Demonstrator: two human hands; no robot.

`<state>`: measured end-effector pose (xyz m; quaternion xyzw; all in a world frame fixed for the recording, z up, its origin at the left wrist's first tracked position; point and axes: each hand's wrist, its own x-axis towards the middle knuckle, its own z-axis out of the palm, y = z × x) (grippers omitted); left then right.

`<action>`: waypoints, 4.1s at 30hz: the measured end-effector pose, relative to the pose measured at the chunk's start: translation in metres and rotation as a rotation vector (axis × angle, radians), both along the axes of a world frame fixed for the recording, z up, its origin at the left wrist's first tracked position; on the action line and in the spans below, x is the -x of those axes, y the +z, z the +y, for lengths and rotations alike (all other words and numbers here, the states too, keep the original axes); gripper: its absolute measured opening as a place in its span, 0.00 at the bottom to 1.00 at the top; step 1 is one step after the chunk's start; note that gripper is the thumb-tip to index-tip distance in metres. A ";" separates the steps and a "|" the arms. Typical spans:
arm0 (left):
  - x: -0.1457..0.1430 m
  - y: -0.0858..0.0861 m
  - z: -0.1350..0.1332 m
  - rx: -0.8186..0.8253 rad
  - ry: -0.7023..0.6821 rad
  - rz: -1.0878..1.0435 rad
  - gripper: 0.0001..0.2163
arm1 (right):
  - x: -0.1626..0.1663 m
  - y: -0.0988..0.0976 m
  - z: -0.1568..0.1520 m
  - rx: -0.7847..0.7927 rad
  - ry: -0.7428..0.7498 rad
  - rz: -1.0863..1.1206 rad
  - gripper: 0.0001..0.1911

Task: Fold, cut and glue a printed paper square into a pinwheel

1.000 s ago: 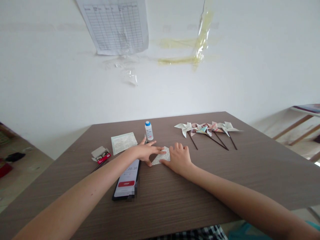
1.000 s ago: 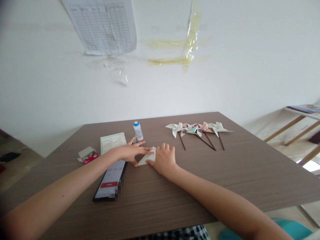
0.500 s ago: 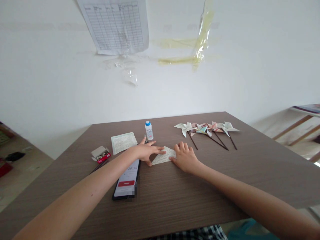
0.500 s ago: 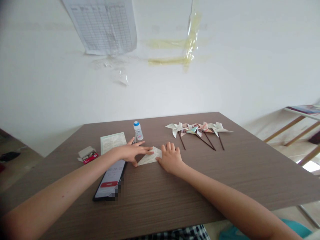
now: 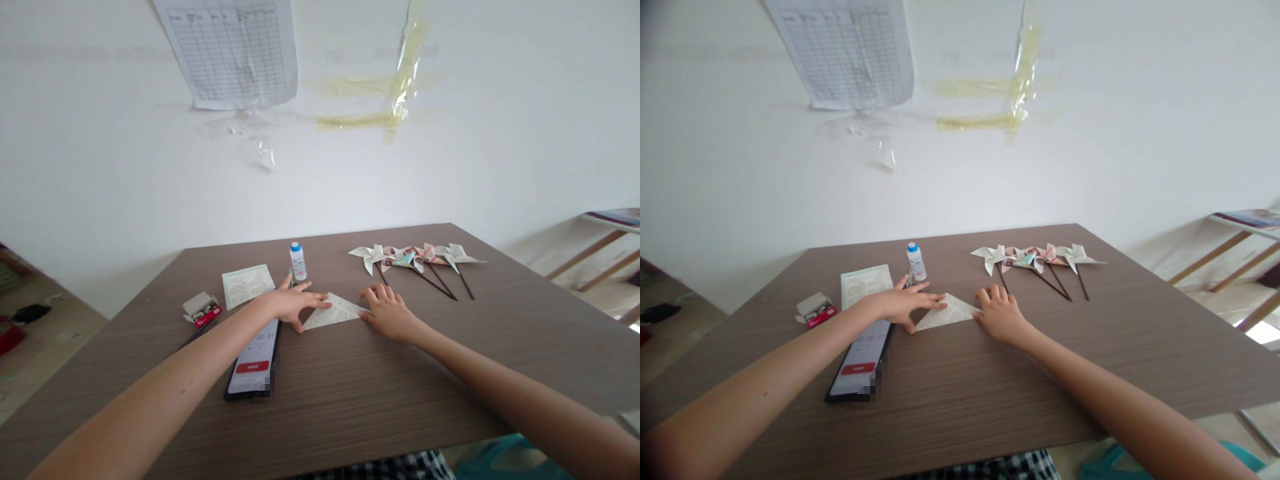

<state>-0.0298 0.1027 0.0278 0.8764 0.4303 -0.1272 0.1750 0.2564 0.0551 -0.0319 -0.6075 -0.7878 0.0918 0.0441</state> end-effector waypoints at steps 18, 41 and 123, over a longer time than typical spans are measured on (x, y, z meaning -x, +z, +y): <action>0.001 -0.002 0.007 0.035 -0.078 0.152 0.49 | -0.028 -0.020 0.021 0.144 0.071 0.198 0.36; -0.039 -0.020 -0.054 -0.230 0.288 -0.179 0.09 | 0.032 -0.005 0.006 -0.040 0.228 0.285 0.15; -0.005 -0.025 -0.057 -0.175 0.285 -0.145 0.11 | 0.018 0.002 -0.004 0.032 0.089 0.111 0.27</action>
